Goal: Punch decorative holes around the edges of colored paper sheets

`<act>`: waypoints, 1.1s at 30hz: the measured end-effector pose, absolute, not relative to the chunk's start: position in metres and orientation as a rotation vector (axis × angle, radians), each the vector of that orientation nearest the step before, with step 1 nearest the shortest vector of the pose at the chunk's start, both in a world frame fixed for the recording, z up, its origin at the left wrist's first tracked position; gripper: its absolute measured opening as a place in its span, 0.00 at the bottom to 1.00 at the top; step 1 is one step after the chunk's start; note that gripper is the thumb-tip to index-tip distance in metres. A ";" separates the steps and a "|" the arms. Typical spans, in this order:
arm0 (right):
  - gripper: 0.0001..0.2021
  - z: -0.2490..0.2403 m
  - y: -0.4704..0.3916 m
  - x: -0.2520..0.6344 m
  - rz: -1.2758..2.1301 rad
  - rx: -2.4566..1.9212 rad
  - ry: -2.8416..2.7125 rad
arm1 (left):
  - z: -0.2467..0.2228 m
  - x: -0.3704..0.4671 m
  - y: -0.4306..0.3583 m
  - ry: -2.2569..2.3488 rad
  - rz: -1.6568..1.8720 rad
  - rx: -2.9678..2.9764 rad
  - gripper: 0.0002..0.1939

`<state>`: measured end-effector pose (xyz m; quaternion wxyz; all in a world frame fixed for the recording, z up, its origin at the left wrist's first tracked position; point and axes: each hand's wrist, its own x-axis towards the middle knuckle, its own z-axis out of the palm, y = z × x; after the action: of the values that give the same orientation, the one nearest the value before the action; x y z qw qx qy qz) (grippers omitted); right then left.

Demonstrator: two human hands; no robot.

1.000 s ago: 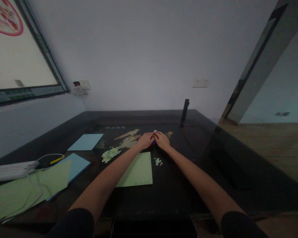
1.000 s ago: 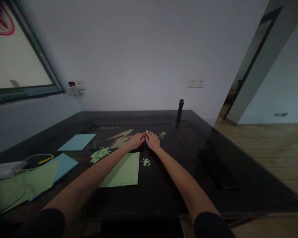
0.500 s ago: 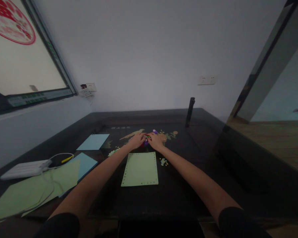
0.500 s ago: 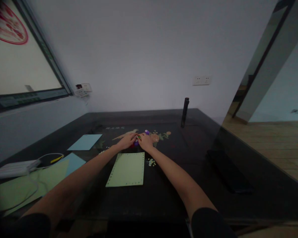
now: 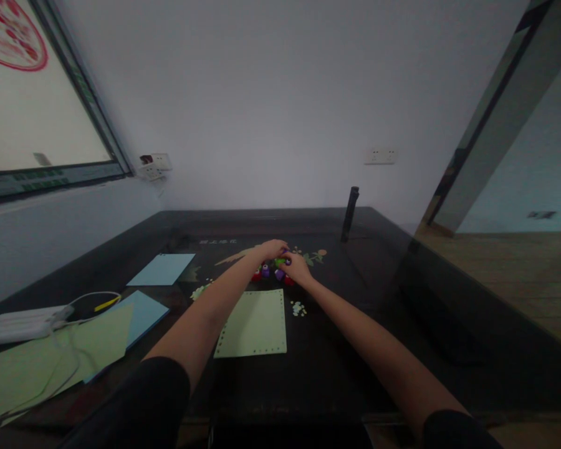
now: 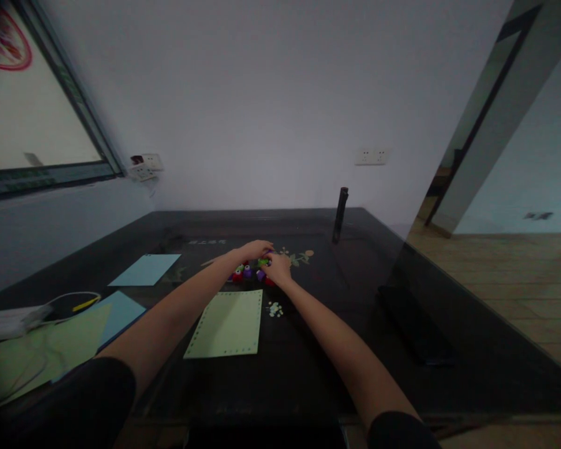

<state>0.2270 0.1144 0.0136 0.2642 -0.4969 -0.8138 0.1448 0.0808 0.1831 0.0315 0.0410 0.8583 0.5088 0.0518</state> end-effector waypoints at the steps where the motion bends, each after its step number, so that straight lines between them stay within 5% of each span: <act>1: 0.12 0.013 0.115 0.229 0.405 -1.358 -2.166 | 0.030 0.078 0.183 1.588 0.154 2.610 0.18; 13: 0.20 0.028 0.131 0.202 0.354 -1.641 -2.218 | 0.020 0.034 0.160 1.702 0.302 2.456 0.15; 33: 0.09 0.026 0.162 0.197 0.508 -1.298 -2.260 | 0.008 0.027 0.110 1.680 0.721 2.224 0.21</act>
<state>0.1969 0.1624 0.0255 0.2408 -0.4746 -0.8260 0.1856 0.0267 0.1105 0.0081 0.1308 0.7659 0.5786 0.2482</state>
